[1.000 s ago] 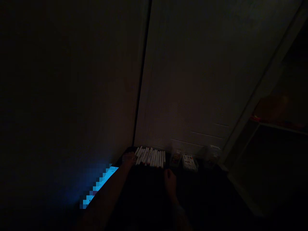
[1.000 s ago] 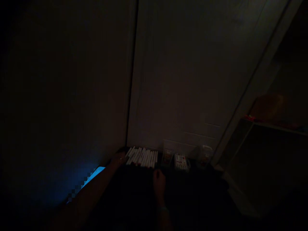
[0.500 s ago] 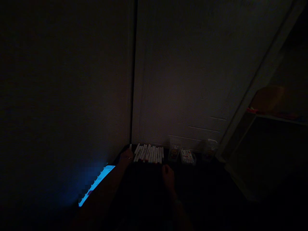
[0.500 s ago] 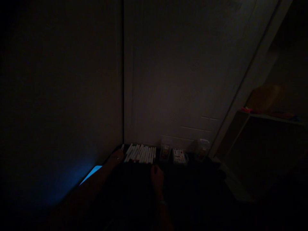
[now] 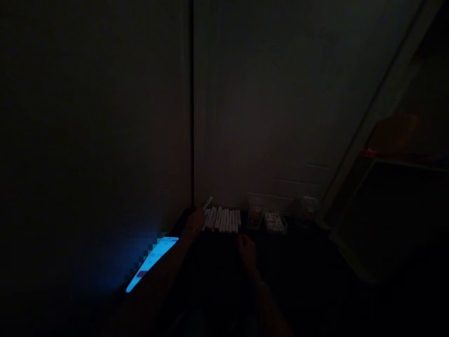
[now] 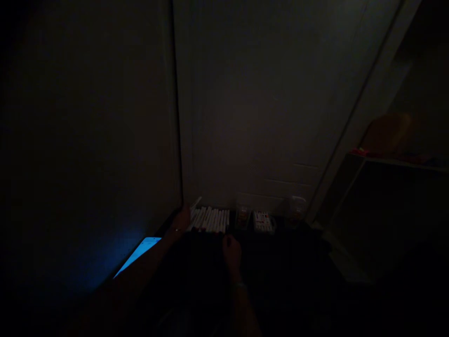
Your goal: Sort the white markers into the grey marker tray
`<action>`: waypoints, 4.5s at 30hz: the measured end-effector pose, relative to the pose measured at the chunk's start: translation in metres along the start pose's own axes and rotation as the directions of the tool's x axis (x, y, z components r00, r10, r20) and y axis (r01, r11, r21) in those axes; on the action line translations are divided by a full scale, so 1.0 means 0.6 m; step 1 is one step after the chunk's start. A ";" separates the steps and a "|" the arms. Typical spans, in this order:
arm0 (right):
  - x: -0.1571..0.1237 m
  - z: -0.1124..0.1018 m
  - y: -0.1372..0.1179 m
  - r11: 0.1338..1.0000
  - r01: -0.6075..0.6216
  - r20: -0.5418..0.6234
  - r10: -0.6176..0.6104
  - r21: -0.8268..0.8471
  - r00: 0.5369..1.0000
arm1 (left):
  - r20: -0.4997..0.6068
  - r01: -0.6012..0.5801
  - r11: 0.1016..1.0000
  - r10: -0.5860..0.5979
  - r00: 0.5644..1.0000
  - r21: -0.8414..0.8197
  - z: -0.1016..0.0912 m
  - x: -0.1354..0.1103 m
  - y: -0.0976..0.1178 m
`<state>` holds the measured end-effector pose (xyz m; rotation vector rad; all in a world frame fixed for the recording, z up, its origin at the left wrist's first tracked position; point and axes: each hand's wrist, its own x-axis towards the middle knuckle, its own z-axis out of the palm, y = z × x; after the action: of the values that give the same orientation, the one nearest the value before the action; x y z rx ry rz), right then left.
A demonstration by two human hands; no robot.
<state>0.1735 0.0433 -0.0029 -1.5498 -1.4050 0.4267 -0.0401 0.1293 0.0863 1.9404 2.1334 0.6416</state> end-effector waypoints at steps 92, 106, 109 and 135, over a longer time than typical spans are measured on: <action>0.000 -0.039 0.032 0.899 -0.036 -0.009 0.044 0.436 0.999 | -0.079 -0.254 0.721 0.267 0.960 -0.645 0.149 -0.139 0.013; -0.005 -0.048 0.016 0.939 0.049 0.010 -0.055 0.340 0.998 | -0.093 -0.283 0.729 0.290 0.952 -0.623 0.156 -0.135 0.012; -0.003 -0.046 0.018 0.946 0.033 -0.009 -0.032 0.324 0.999 | -0.073 -0.280 0.739 0.300 0.951 -0.613 0.151 -0.138 0.015; 0.001 -0.039 0.024 0.920 -0.020 0.007 0.018 0.392 1.000 | 0.075 -0.249 0.841 0.322 0.944 -0.481 0.154 -0.142 0.018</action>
<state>0.2001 0.0362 -0.0031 -1.2344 -1.2174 0.6792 0.0189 0.0637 -0.0039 1.9604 1.4319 0.9238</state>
